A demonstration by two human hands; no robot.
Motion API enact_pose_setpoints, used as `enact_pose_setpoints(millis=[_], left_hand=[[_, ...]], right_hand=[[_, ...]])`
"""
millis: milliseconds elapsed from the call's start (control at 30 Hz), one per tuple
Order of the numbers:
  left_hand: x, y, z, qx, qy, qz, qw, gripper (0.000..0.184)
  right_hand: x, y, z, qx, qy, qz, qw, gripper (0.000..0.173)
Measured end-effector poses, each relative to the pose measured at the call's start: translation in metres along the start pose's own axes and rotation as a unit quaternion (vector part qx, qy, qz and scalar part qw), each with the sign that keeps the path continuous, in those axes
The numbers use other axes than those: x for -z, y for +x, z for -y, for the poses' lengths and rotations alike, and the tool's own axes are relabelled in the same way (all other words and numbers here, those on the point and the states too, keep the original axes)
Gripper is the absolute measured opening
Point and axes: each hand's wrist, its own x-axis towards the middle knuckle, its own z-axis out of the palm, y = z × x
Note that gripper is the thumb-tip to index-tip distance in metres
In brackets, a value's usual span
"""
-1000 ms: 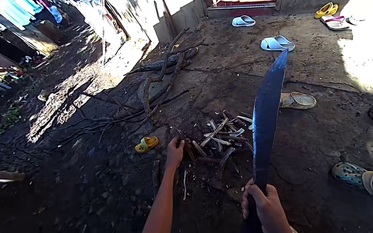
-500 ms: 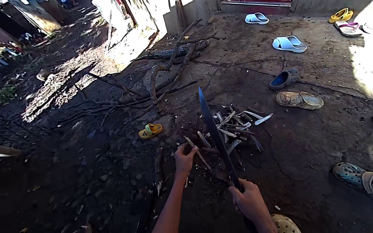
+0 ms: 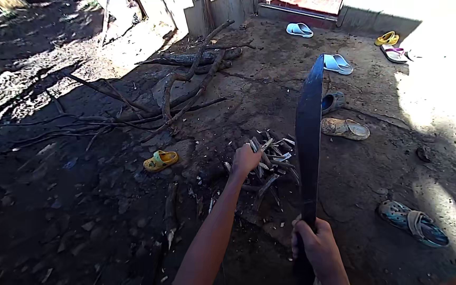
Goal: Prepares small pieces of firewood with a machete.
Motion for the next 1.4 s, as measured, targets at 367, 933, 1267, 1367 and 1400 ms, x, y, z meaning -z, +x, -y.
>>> enact_pose_setpoints(millis=[367, 933, 1267, 1367, 1400], left_hand=[[-0.111, -0.043, 0.077, -0.056, 0.259, -0.016, 0.964, 0.061], [-0.052, -0.063, 0.161, -0.118, 0.0, -0.01, 0.993, 0.065], [-0.065, -0.076, 0.153, -0.062, 0.097, 0.016, 0.993, 0.063], [-0.065, -0.073, 0.151, -0.073, 0.115, 0.022, 0.99, 0.061], [-0.064, -0.074, 0.153, -0.074, 0.111, 0.019, 0.991, 0.062]], right_hand=[[0.005, 0.008, -0.007, -0.023, -0.004, 0.021, 1.0, 0.016], [-0.015, 0.015, -0.032, -0.02, -0.186, 0.095, 0.978, 0.016], [-0.042, 0.025, -0.061, -0.064, -0.342, 0.131, 0.928, 0.021], [-0.04, 0.028, -0.064, -0.076, -0.372, 0.132, 0.915, 0.021], [-0.04, 0.028, -0.064, -0.076, -0.373, 0.128, 0.916, 0.021]])
